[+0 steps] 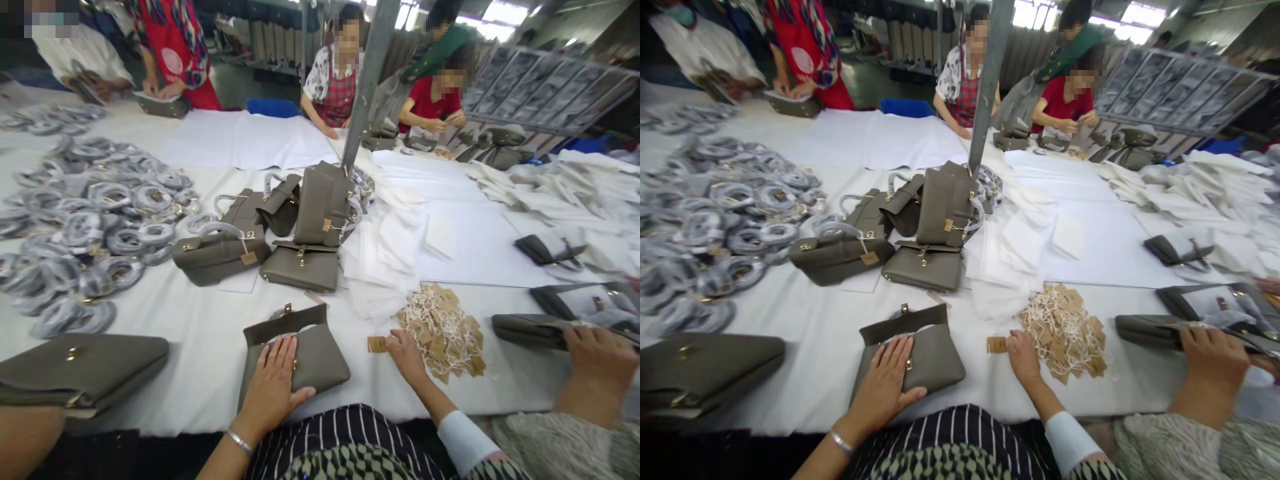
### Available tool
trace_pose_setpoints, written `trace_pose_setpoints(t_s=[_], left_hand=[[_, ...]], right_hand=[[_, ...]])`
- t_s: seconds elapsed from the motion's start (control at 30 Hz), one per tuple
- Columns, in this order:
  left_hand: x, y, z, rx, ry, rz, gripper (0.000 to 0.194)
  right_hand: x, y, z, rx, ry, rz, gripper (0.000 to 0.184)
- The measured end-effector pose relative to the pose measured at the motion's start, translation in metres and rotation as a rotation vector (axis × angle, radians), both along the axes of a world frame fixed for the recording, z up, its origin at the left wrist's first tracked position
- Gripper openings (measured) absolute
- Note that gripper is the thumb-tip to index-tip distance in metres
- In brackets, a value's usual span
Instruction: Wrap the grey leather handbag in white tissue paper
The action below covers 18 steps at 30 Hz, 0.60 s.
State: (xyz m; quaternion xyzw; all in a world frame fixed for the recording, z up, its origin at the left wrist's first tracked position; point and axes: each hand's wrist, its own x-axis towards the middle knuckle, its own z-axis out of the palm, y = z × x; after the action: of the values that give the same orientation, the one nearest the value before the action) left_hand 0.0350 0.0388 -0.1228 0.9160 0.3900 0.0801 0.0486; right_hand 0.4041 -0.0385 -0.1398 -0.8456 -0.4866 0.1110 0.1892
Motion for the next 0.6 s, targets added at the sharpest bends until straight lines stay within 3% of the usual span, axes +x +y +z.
trace_pose_setpoints(t_s=[0.2,0.3,0.43,0.53,0.6], left_hand=[[0.0,0.002,-0.007,0.151,-0.026,-0.015,0.1],[0.001,0.003,-0.005,0.182,-0.016,-0.038,0.102],[0.0,0.004,-0.004,0.22,-0.016,-0.046,0.104],[-0.001,0.006,-0.006,0.251,0.004,-0.052,0.102],[-0.002,0.008,-0.005,0.275,0.019,-0.075,0.101]], right_hand=[[0.007,0.0,-0.013,0.095,0.015,0.107,0.028],[0.026,0.013,-0.006,0.191,0.004,0.146,0.027],[0.086,0.063,0.025,0.352,-0.17,0.126,0.029],[0.132,0.119,0.045,0.269,-0.267,0.083,0.033],[0.151,0.156,0.048,0.204,-0.282,0.065,0.039]])
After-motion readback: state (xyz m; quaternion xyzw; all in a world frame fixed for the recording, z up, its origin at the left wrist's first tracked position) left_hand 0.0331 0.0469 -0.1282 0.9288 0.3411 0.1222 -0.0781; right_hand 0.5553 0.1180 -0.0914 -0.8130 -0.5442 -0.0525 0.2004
